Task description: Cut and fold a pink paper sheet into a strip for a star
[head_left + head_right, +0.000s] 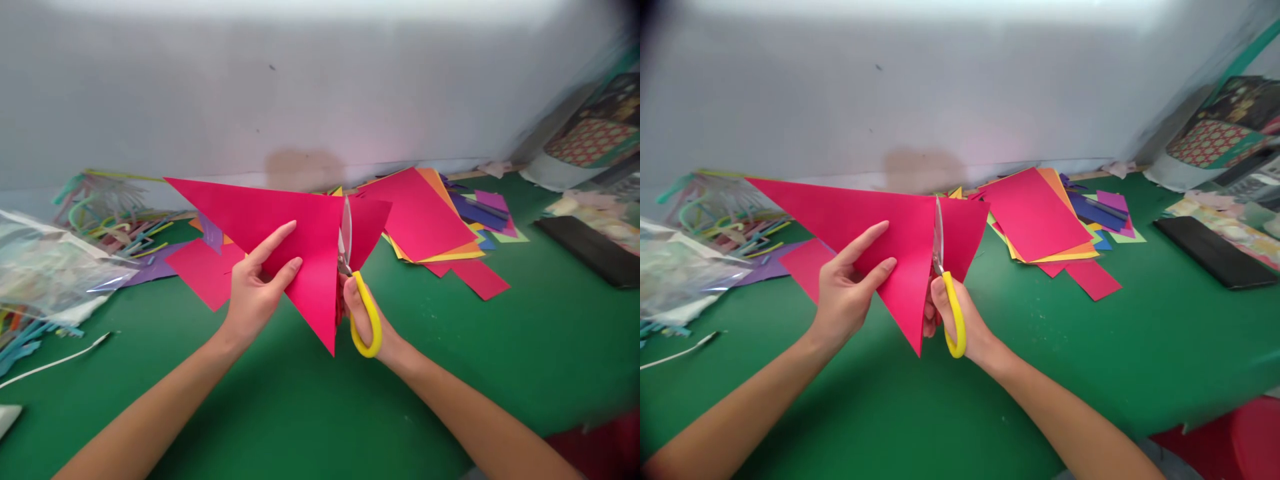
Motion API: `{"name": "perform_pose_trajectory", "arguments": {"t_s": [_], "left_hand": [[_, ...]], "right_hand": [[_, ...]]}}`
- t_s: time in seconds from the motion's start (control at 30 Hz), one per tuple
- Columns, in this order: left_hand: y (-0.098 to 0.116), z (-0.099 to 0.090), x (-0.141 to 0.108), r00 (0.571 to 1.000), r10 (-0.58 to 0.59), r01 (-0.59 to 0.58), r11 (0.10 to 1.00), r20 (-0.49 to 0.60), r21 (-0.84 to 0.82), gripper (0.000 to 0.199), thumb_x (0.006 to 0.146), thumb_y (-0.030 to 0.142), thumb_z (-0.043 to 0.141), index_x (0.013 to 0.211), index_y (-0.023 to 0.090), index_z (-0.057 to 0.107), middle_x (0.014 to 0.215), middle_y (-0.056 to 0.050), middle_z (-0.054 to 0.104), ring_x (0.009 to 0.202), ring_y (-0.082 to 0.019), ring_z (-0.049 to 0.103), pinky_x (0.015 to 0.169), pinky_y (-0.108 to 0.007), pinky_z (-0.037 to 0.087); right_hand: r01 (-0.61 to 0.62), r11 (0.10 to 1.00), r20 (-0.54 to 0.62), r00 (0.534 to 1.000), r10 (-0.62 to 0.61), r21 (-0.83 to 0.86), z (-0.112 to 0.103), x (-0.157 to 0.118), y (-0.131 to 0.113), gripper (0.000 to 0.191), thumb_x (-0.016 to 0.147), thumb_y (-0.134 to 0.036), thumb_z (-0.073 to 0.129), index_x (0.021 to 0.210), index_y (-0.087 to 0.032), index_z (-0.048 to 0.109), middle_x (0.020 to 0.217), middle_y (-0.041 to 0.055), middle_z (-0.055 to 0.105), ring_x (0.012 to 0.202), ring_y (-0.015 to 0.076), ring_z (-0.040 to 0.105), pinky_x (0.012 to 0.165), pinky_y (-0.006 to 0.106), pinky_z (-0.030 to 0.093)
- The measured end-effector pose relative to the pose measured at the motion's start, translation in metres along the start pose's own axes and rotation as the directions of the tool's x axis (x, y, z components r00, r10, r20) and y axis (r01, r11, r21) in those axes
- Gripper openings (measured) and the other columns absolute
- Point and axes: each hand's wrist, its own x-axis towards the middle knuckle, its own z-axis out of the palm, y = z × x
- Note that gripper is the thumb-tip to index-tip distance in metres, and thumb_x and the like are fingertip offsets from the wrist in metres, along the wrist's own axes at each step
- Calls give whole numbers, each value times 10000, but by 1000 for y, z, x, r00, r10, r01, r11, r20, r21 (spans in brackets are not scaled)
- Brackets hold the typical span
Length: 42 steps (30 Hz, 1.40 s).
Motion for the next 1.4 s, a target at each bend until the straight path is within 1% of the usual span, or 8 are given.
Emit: {"name": "perform_pose_trajectory", "arguments": {"t_s": [0.2,0.3,0.43,0.57,0.67,1.0,1.27,1.4], "left_hand": [[4,2,-4,999,26,-25,997,-19,75,554,966,364,748,1502,303,621,1524,-46,637,1407,-318,611,1134,-422,577],[5,3,-5,999,32,-29,995,-26,97,551,969,363,744,1503,303,621,1524,-43,637,1416,-320,602,1137,-426,575],[5,6,-8,998,27,-21,993,-48,120,550,958,362,754,1492,318,630,1492,-25,662,1379,-333,630,1096,-461,607],[6,11,-12,996,42,-31,992,-82,122,541,944,341,763,1472,332,647,1431,-10,698,1387,-346,622,1062,-490,631],[6,13,-15,995,46,-35,992,-87,121,535,939,322,765,1462,336,654,1387,-9,721,1394,-345,618,1046,-485,643],[7,18,-20,994,30,-15,989,-103,146,546,940,299,774,1470,337,646,1427,-18,700,1384,-335,626,993,-457,666],[7,19,-22,995,15,-2,990,-96,138,543,958,345,761,1485,346,630,1469,-16,674,1414,-333,597,1026,-470,648],[8,19,-22,996,8,4,992,-93,130,537,964,376,749,1487,353,628,1471,-6,671,1418,-337,594,1048,-483,636]], "right_hand": [[54,998,-46,998,-52,27,-1,-1,-2,632,998,-795,424,730,-230,518,597,-16,521,460,120,482,442,265,425],[71,997,-78,994,-70,10,1,-1,-4,627,974,-816,451,746,-234,498,591,-27,503,448,113,445,429,263,387],[58,997,-121,991,-64,-55,1,-1,-7,650,935,-868,443,763,-241,466,581,-43,449,460,111,376,433,267,316],[63,986,-176,980,-91,-155,-3,-3,-8,612,966,-811,477,755,-241,406,646,-53,379,546,108,319,493,269,279],[69,981,-183,978,-102,-179,-4,-3,-8,592,991,-779,470,756,-242,383,665,-55,353,580,115,296,518,274,275],[49,984,-206,975,-84,-169,-2,-4,-6,567,1000,-754,485,785,-235,414,691,-50,385,606,121,343,547,272,308],[30,995,-200,979,-48,-93,1,-6,-10,574,977,-771,512,790,-232,453,686,-39,442,596,126,388,535,268,336],[19,994,-208,977,-41,-105,2,-5,-12,586,960,-789,520,782,-235,457,677,-37,447,590,130,388,525,269,338]]}}
